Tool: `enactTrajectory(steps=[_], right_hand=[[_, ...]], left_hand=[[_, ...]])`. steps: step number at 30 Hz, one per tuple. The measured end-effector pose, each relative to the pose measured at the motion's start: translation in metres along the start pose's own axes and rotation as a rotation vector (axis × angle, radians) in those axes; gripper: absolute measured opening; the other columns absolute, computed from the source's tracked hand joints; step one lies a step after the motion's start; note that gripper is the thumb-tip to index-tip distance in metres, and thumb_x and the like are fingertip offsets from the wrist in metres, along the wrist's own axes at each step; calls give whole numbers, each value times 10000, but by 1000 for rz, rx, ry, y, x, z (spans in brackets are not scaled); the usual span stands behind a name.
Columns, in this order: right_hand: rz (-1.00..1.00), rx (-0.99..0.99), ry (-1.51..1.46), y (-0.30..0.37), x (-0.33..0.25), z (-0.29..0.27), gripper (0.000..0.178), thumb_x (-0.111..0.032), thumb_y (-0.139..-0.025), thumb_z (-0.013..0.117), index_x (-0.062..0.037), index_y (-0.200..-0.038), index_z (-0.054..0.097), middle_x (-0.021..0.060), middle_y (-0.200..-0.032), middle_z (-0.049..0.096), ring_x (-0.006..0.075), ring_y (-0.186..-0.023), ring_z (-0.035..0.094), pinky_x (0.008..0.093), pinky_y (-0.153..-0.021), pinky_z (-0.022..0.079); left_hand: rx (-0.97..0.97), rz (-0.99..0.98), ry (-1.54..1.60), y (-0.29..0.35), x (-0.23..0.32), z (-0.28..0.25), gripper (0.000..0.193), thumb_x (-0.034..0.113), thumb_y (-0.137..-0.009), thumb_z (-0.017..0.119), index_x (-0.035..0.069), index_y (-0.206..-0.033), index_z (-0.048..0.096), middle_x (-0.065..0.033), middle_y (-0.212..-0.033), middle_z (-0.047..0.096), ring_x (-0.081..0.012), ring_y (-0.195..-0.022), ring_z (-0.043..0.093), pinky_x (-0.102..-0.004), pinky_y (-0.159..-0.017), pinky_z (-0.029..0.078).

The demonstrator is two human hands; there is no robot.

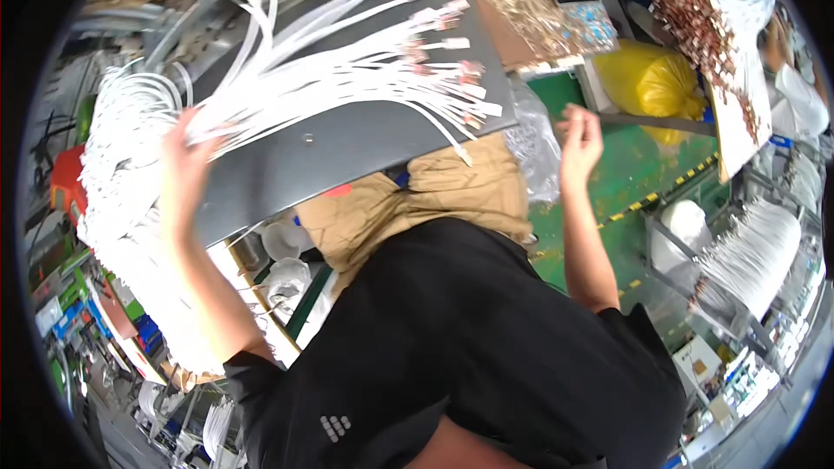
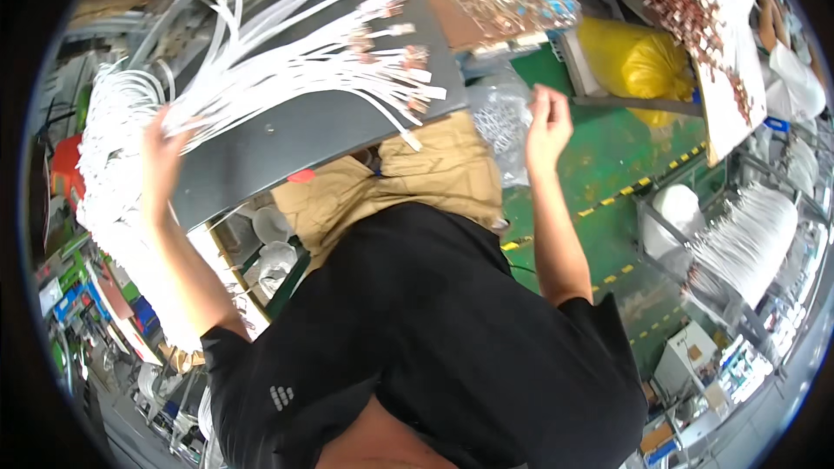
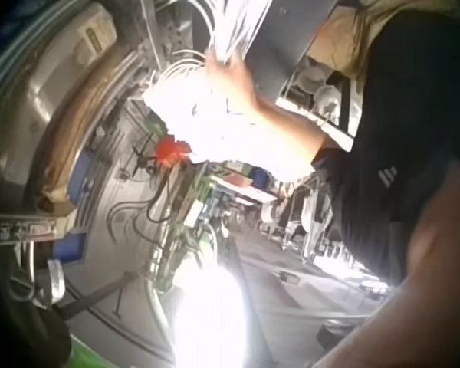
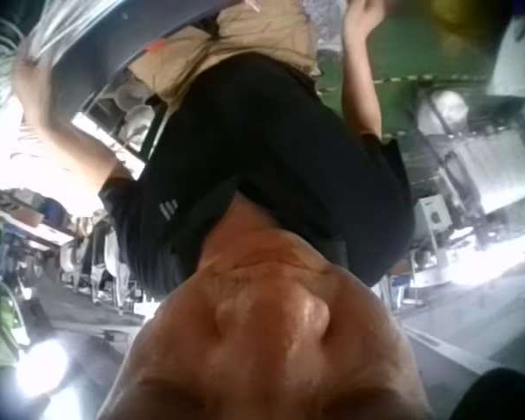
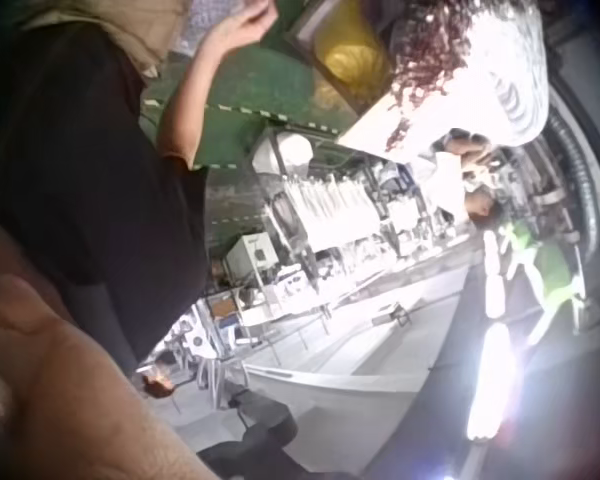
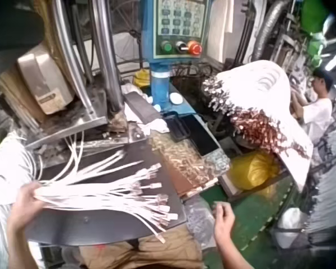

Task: Manually grouping and inserting bundles of electrical wires into a processing machine.

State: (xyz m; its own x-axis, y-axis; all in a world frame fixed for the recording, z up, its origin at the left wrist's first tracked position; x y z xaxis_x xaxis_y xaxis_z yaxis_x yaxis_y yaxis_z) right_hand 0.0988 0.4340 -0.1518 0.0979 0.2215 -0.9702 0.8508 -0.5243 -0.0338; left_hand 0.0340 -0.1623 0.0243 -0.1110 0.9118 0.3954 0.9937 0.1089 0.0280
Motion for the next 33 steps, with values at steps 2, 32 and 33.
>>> enactTrajectory(steps=[2, 32, 33], right_hand=[[-380, -190, 60, -10, -117, 37, 334, -251, -953, 691, -38, -1203, 633, 90, -1140, 656, 172, -966, 638, 301, -840, 507], [-1221, -867, 549, 33, -263, 274, 322, -117, -881, 618, -98, -1202, 644, 124, -1193, 671, 303, -1046, 661, 419, -846, 525], [-1223, -867, 543, 28, -264, 273, 322, -117, -881, 618, -98, -1202, 644, 124, -1193, 671, 303, -1046, 661, 419, -846, 525]], left_hand=[[-325, 213, 102, -7, 124, 38, 344, 213, -847, 729, -15, -1092, 647, -134, -983, 734, -282, -934, 706, -393, -824, 529], [-78, 155, 431, -17, 57, 6, 273, 249, -935, 704, -20, -973, 718, -32, -758, 658, -115, -705, 571, -279, -684, 456], [-51, 109, 480, -18, 48, 2, 277, 254, -936, 699, -20, -965, 716, -37, -748, 652, -115, -699, 568, -278, -679, 455]])
Point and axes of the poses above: each hand's wrist, its own y-axis away from the middle knuckle, its own z-axis out of the palm, x = y × z, the point moved 6 cm from there along -y, towards the middle knuckle
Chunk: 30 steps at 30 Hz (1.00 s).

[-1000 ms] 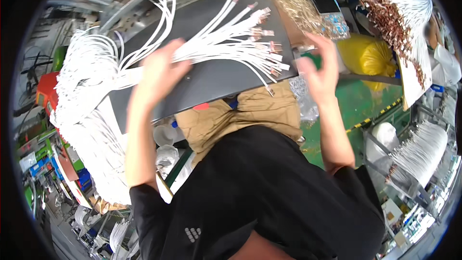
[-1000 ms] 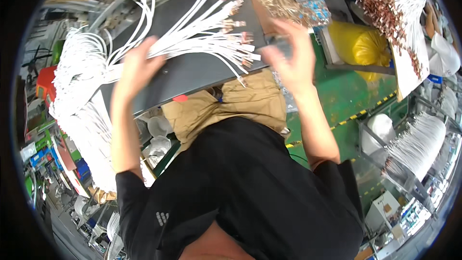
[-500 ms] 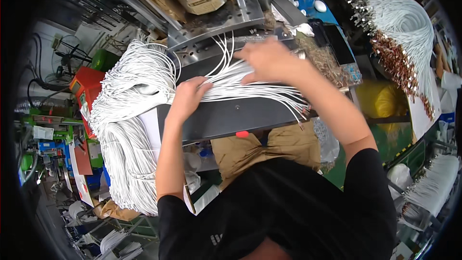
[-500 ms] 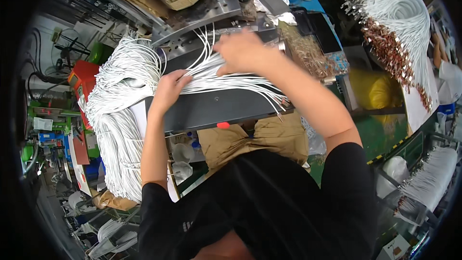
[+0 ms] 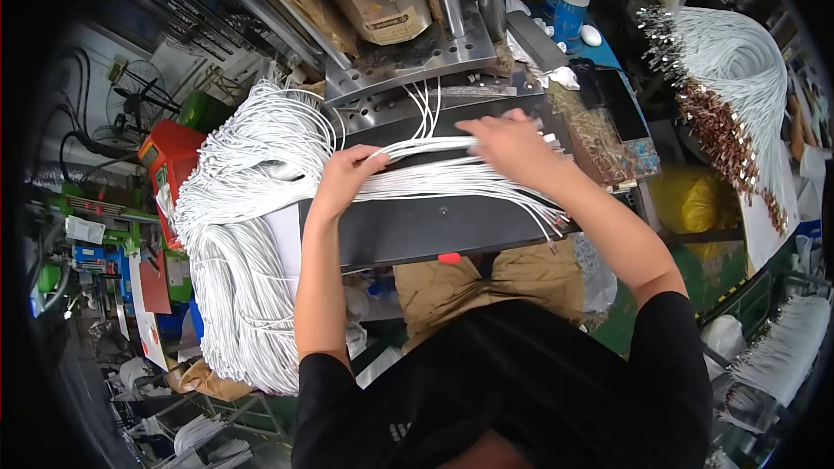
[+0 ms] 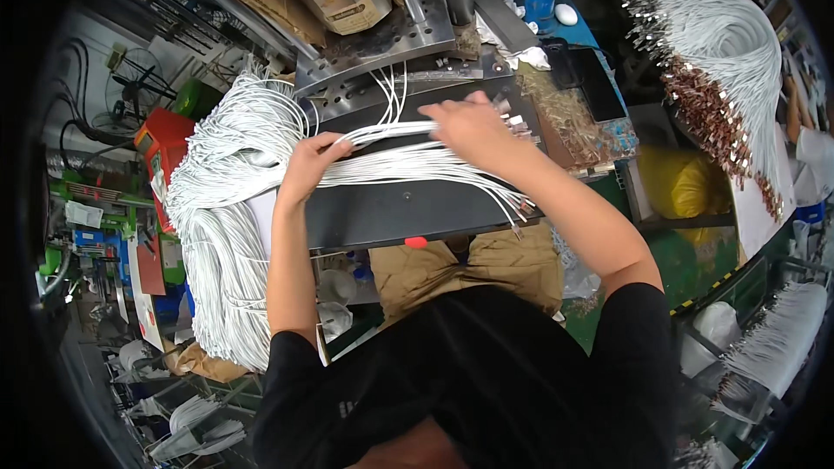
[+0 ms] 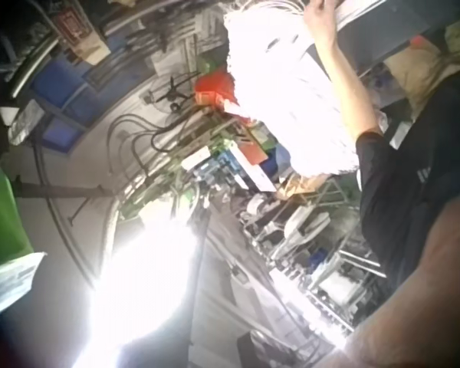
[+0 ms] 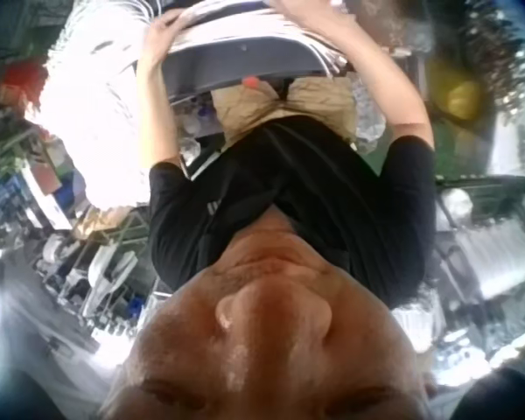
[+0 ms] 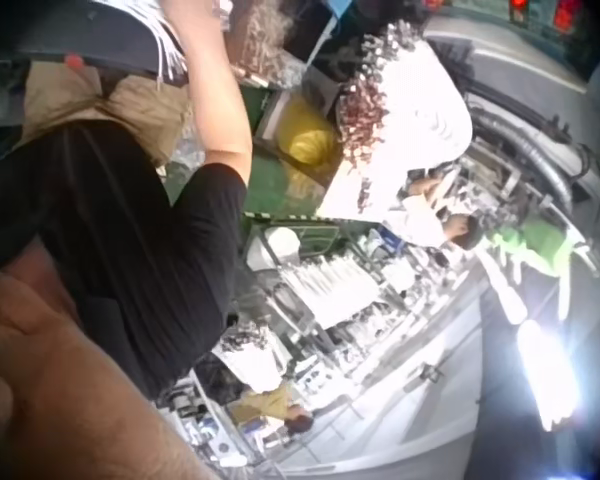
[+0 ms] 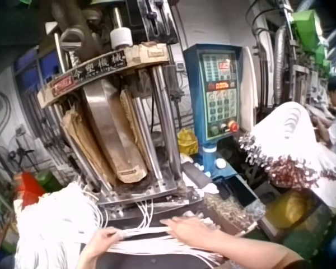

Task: Manually grouping and inserting bundles of electrical wires into a processing machine.

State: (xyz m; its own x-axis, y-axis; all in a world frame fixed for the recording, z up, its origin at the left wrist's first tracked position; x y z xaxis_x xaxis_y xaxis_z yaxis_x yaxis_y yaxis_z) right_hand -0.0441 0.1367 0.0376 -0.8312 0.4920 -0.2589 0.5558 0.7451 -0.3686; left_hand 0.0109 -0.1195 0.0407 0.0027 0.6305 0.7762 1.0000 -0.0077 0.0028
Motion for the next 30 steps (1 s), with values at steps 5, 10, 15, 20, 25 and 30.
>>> enactTrajectory(steps=[5, 10, 15, 20, 25, 30], right_hand=[[182, 32, 126, 5, 28, -26, 297, -184, -867, 679, -69, -1139, 650, 130, -1029, 691, 331, -947, 680, 447, -796, 542], [198, -14, -149, -1, -4, -12, 272, -193, -879, 686, -69, -1120, 662, 132, -1026, 705, 350, -950, 674, 447, -826, 538], [178, 92, -313, -8, -11, -6, 195, -231, -912, 658, -47, -966, 622, 122, -925, 692, 341, -921, 680, 468, -774, 540], [179, 37, 95, -8, 15, -11, 208, -214, -899, 676, -65, -1038, 634, 117, -977, 700, 346, -940, 672, 469, -788, 533], [228, -16, 39, 4, 23, 3, 139, -187, -890, 642, -52, -917, 624, 96, -839, 648, 309, -890, 660, 447, -752, 526], [89, 124, -1, -1, -23, -2, 102, -142, -852, 627, -80, -933, 634, 75, -864, 654, 285, -883, 651, 398, -780, 500]], left_hand=[[18, -49, -60, -2, 1, 2, 279, 257, -938, 683, -21, -948, 705, -68, -721, 640, -125, -683, 569, -284, -659, 451], [4, 77, -216, -13, 41, 40, 269, 243, -945, 662, -24, -955, 697, -101, -724, 644, -162, -664, 582, -307, -646, 454], [38, 169, -44, -16, 38, 31, 255, 253, -942, 650, 4, -959, 706, -167, -764, 656, -328, -703, 640, -372, -664, 487], [73, 201, -143, -11, 22, 20, 233, 203, -949, 656, -26, -972, 689, -109, -761, 659, -221, -682, 601, -336, -669, 477], [136, 74, -92, -10, 24, 9, 265, 238, -963, 648, -23, -964, 691, -114, -767, 659, -230, -709, 630, -339, -690, 489], [-80, 204, -219, -12, 82, 53, 324, 299, -978, 632, -19, -955, 694, -106, -760, 660, -225, -699, 644, -341, -672, 488]])
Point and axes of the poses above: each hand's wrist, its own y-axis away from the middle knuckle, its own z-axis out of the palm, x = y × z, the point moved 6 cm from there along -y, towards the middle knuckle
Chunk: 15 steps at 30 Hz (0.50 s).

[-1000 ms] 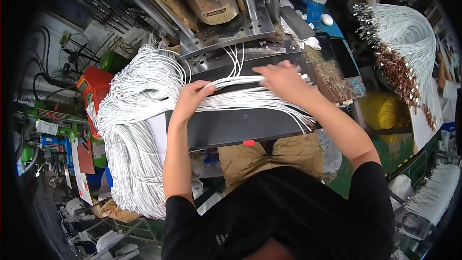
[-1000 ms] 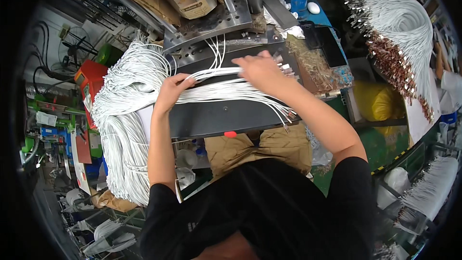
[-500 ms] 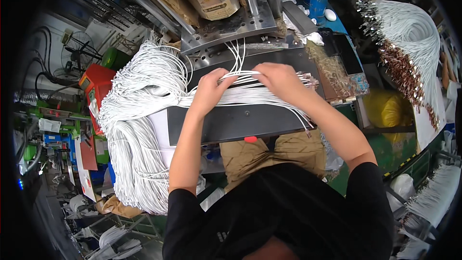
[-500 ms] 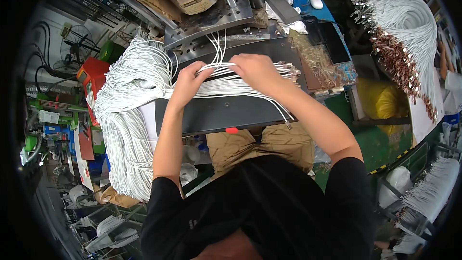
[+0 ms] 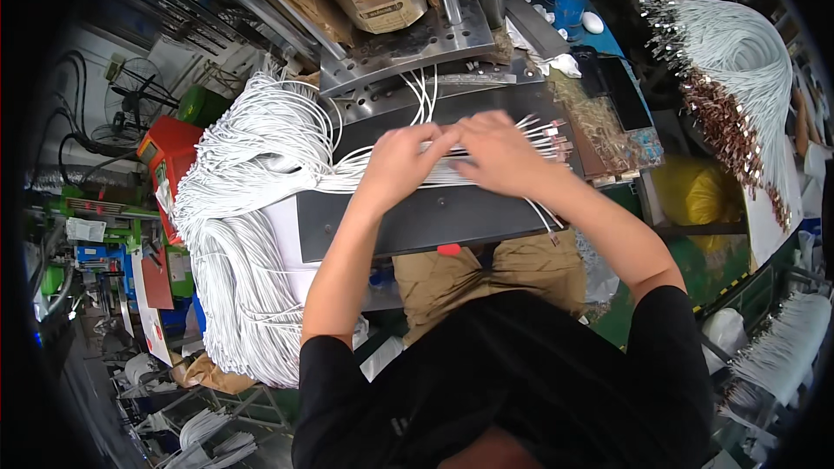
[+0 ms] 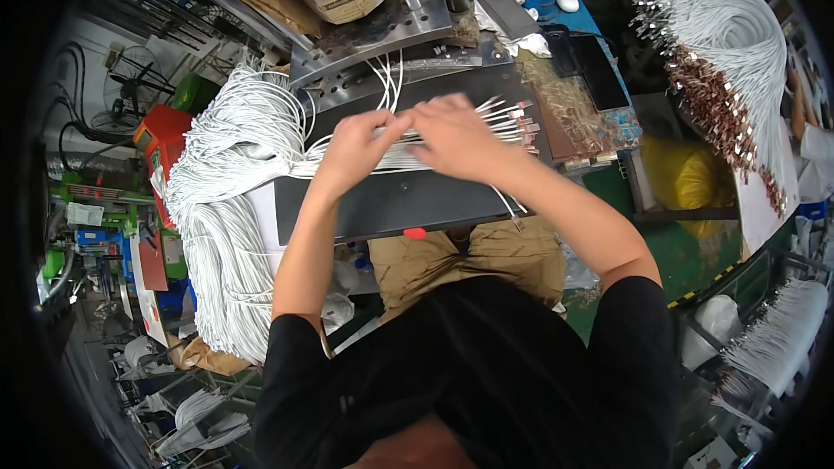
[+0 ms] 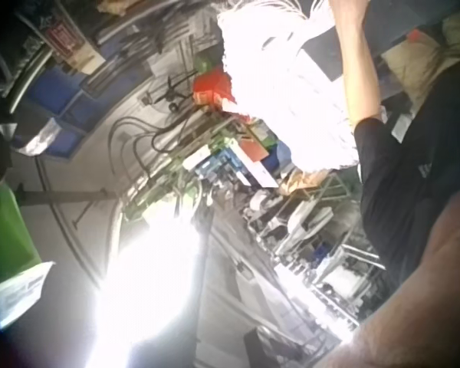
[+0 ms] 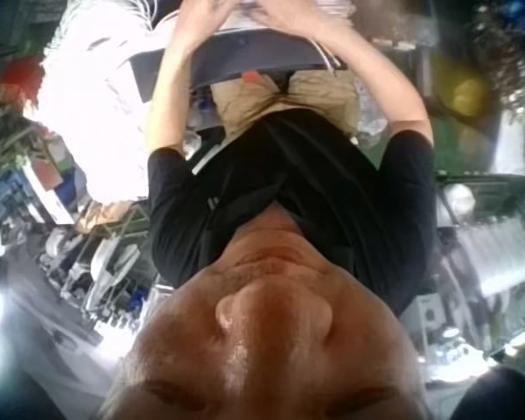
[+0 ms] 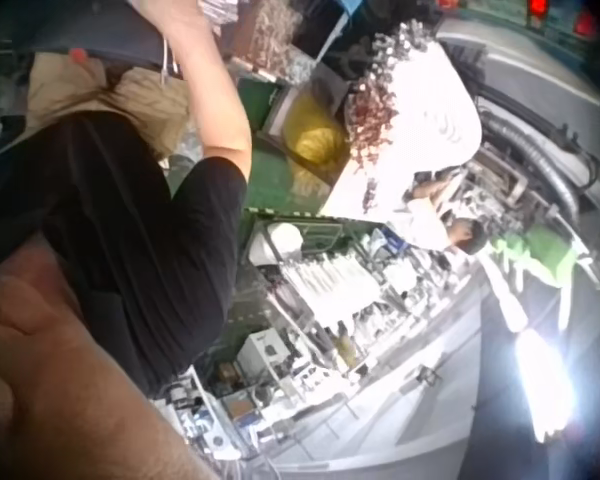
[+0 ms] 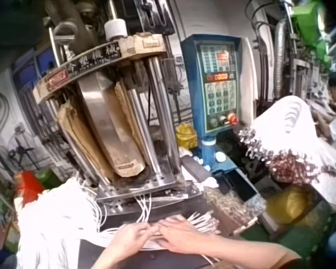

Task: Manually grouping and inserting bundles of electrical wires into a processing machine.

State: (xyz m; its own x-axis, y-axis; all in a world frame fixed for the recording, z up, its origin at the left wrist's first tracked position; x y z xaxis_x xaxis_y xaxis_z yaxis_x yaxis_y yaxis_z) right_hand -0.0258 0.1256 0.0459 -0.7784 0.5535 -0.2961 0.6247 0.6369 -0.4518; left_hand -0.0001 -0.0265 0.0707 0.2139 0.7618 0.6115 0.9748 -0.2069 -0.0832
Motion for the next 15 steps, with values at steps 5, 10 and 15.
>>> enactTrajectory(steps=[5, 10, 15], right_hand=[[39, 79, 354, 5, 44, -58, 101, -77, -843, 598, -100, -929, 644, 80, -913, 665, 265, -902, 647, 370, -818, 486], [-278, -246, 229, 27, 8, -15, 155, -47, -870, 565, -90, -980, 665, 91, -955, 670, 270, -968, 649, 344, -814, 501], [180, 97, -459, 4, 55, -26, 258, -150, -906, 582, -74, -1128, 688, 115, -1035, 696, 299, -983, 660, 372, -771, 532]], left_hand=[[107, -180, -54, 2, 6, -35, 354, 330, -1008, 591, 3, -939, 711, -67, -740, 666, -179, -669, 631, -308, -644, 479], [-546, -430, 1101, 41, 17, 92, 373, 346, -1066, 496, 15, -1031, 665, 6, -761, 605, -77, -628, 542, -229, -552, 411], [-433, -435, 1087, 28, 8, 90, 335, 307, -1067, 501, 0, -1055, 637, 18, -767, 550, -58, -604, 471, -220, -518, 359]])
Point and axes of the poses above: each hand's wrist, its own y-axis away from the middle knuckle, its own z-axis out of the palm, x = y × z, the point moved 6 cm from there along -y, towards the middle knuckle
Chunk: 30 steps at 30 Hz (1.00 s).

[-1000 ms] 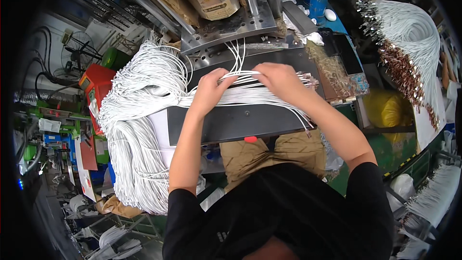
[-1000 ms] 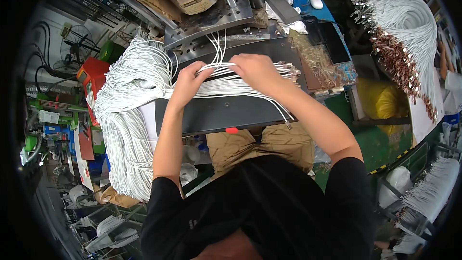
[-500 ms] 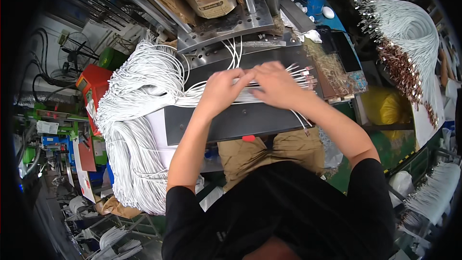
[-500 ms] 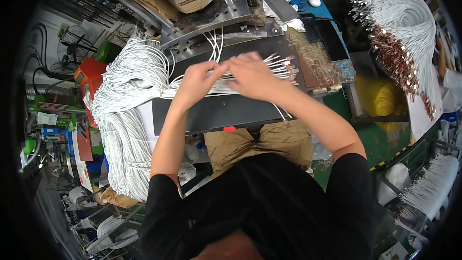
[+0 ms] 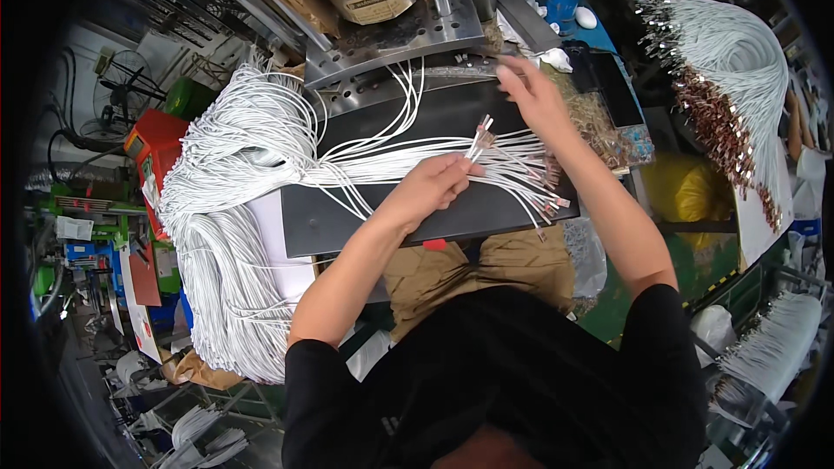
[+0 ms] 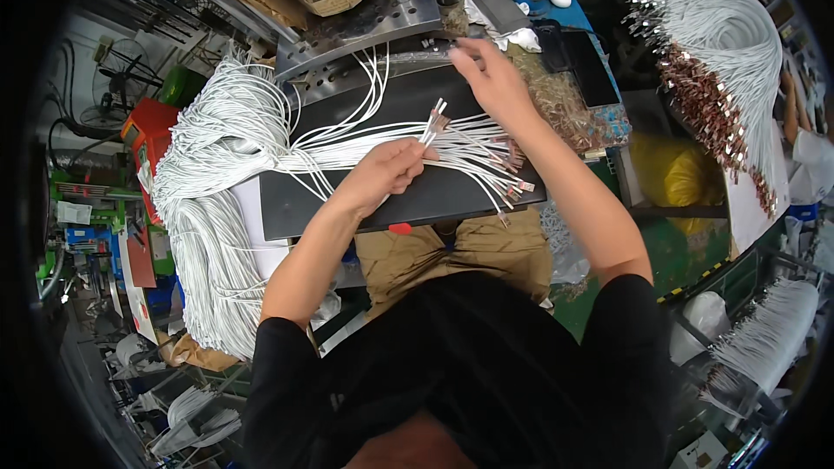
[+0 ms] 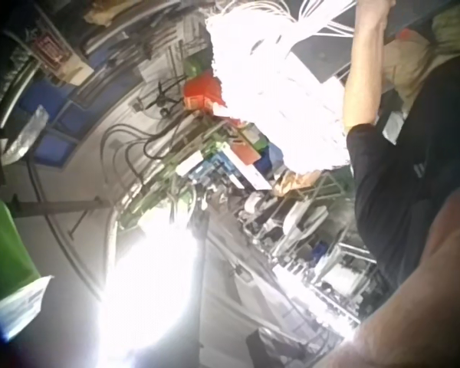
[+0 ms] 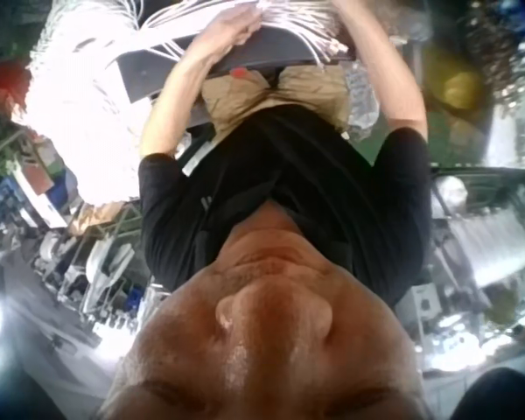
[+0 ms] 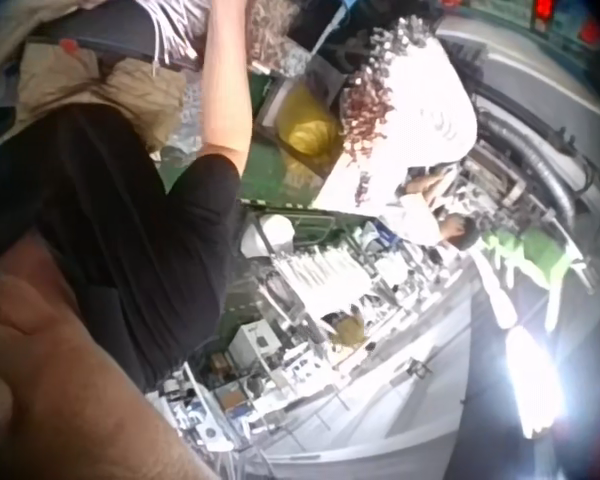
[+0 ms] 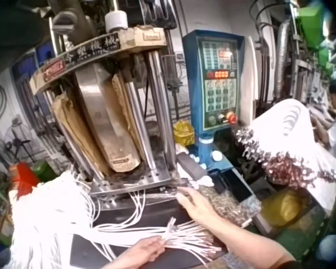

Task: Manually grouping and inserting bundles of electrical wires into a processing machine.

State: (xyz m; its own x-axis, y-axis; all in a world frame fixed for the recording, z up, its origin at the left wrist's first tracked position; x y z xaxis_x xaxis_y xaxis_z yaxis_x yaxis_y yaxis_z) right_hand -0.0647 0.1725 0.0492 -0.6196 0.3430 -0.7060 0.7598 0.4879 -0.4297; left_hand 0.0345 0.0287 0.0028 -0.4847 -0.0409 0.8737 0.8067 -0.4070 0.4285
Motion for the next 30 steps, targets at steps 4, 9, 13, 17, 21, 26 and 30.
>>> enactTrajectory(steps=[4, 9, 13, 17, 21, 26, 30], right_hand=[[371, -156, -518, -3, 17, 26, 303, -209, -925, 605, -47, -1170, 678, 136, -1050, 703, 322, -928, 671, 395, -781, 550], [184, -335, -7, 22, 21, 31, 335, -306, -936, 617, -69, -1157, 700, 132, -950, 711, 294, -828, 678, 414, -745, 541], [-71, -124, 338, -1, 7, 22, 292, -258, -930, 607, -72, -1132, 706, 126, -876, 686, 290, -799, 675, 430, -732, 532], [-304, 107, 662, -35, 40, 24, 248, -155, -897, 606, -55, -1108, 692, 125, -877, 645, 309, -795, 661, 426, -731, 531], [-284, 7, 853, -38, 34, 36, 308, -93, -872, 620, -43, -1174, 651, 123, -972, 637, 307, -887, 649, 402, -769, 534], [61, -141, 468, -15, 46, 32, 311, -95, -899, 601, -42, -1203, 637, 122, -963, 654, 237, -781, 621, 350, -730, 521], [747, -441, -384, -14, 56, 16, 311, -155, -948, 557, -16, -1213, 640, 148, -889, 659, 285, -750, 624, 363, -740, 509]], left_hand=[[73, -16, -30, -24, 7, 1, 259, 241, -1053, 532, 9, -1067, 646, 32, -754, 504, -51, -585, 404, -208, -510, 310], [123, 125, 210, -51, 28, -45, 260, 187, -1021, 586, -16, -1175, 640, -12, -851, 612, -89, -676, 553, -232, -619, 463], [252, 159, 357, -61, 29, -69, 311, 167, -1005, 610, -39, -1238, 623, -57, -935, 676, -134, -787, 646, -281, -752, 550], [239, 159, 323, -79, 14, -71, 329, 173, -995, 629, -48, -1239, 624, -82, -963, 699, -158, -848, 680, -309, -828, 570], [285, 140, 207, -72, 8, -68, 306, 193, -983, 656, -33, -1189, 648, -72, -926, 697, -147, -815, 677, -294, -796, 566], [287, 121, 89, -69, 4, -68, 263, 213, -964, 682, 1, -1119, 676, -54, -897, 694, -133, -759, 668, -272, -737, 555], [281, 98, 14, -68, 10, -61, 231, 212, -949, 694, 19, -1075, 695, -40, -883, 692, -119, -728, 654, -250, -693, 533]])
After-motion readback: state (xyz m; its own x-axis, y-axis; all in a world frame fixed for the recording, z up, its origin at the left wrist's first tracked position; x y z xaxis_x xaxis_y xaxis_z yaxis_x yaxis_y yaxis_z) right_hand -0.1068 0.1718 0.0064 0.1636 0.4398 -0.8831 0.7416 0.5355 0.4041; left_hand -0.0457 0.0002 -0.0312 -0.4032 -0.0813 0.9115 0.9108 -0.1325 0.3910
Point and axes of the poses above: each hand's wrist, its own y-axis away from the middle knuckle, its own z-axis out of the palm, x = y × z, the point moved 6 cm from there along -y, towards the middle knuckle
